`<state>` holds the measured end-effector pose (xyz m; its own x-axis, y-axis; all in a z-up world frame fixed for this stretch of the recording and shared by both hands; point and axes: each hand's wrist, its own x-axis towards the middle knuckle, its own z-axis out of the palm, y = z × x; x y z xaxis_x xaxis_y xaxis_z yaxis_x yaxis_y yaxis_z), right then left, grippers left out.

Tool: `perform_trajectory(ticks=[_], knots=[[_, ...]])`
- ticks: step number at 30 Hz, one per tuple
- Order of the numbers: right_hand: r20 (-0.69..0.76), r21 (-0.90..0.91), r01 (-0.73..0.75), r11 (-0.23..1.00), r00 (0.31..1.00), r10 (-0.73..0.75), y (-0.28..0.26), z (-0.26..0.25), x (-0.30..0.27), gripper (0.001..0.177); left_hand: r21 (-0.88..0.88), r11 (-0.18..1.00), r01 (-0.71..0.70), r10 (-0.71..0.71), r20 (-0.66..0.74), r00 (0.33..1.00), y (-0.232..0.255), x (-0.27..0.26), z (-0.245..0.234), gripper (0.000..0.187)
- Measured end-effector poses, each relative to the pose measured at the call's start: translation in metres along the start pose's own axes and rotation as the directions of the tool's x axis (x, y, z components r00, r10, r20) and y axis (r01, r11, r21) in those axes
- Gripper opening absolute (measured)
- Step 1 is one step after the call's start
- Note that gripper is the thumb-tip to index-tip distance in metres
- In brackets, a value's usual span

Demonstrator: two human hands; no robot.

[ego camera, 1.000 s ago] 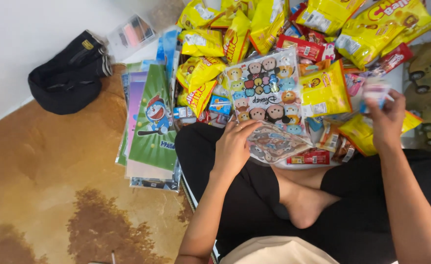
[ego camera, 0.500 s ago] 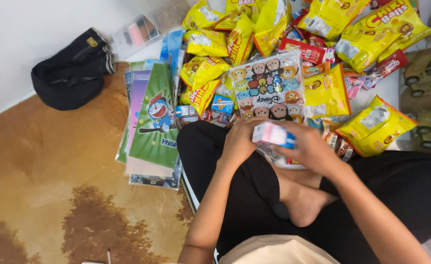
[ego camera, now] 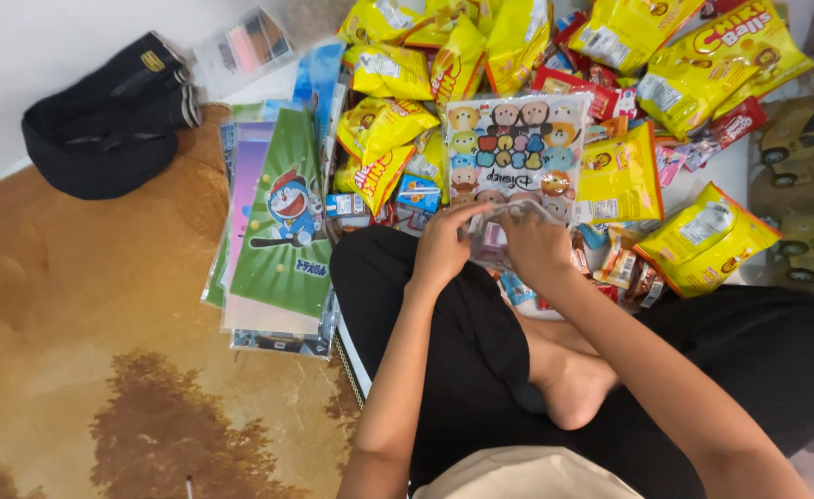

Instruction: Packing various snack packets and stickers into plastic bags while sitting on the floor.

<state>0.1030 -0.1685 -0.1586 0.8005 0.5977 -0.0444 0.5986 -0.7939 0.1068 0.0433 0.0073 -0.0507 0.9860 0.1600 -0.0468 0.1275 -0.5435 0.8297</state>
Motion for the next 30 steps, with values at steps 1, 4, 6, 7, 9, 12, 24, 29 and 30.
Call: perform_trajectory(ticks=[1, 4, 6, 7, 9, 12, 24, 29, 30], knots=[[0.009, 0.000, 0.003, 1.000, 1.000, -0.003, -0.001, -0.008, 0.000, 0.028, -0.004, 1.000, 0.008, -0.008, 0.003, 1.000, -0.002, 0.000, -0.002, 0.069], [0.025, -0.024, 0.041, 0.999, 0.999, -0.040, 0.005, -0.063, 0.001, 0.058, -0.049, 0.999, -0.002, 0.001, -0.021, 1.000, -0.010, 0.001, -0.003, 0.066], [0.189, 0.369, 0.024, 0.929, 0.977, -0.100, 0.014, -0.136, 0.001, 0.040, 0.047, 0.999, 0.008, -0.007, -0.014, 1.000, -0.021, -0.003, -0.001, 0.062], [0.194, 0.364, 0.024, 0.931, 0.976, -0.101, 0.021, -0.153, -0.001, 0.040, 0.040, 0.999, 0.011, -0.010, -0.014, 1.000, -0.016, -0.004, -0.003, 0.062], [0.083, 0.810, -0.090, 0.579, 0.996, 0.039, 0.033, -0.187, -0.007, 0.024, 0.056, 0.998, -0.015, 0.015, -0.009, 1.000, -0.007, -0.007, -0.007, 0.064], [-0.171, 0.853, 0.013, 0.522, 0.952, 0.254, 0.094, -0.131, -0.034, 0.024, 0.013, 0.999, -0.045, 0.045, -0.022, 0.999, -0.012, -0.006, 0.001, 0.067], [-0.062, 0.257, -0.374, 0.891, 0.914, 0.402, 0.127, 0.115, -0.101, 0.060, -0.100, 0.994, -0.035, 0.030, -0.052, 0.998, -0.028, -0.006, 0.014, 0.072], [0.059, 0.576, -0.450, 0.682, 0.856, 0.514, 0.123, 0.048, -0.088, 0.078, -0.106, 0.994, -0.030, 0.026, -0.044, 0.999, -0.026, -0.007, 0.014, 0.072], [0.130, 0.717, -0.471, 0.514, 0.815, 0.565, 0.130, 0.039, -0.085, 0.077, -0.100, 0.994, -0.039, 0.035, -0.047, 0.998, -0.026, -0.006, 0.014, 0.071]])
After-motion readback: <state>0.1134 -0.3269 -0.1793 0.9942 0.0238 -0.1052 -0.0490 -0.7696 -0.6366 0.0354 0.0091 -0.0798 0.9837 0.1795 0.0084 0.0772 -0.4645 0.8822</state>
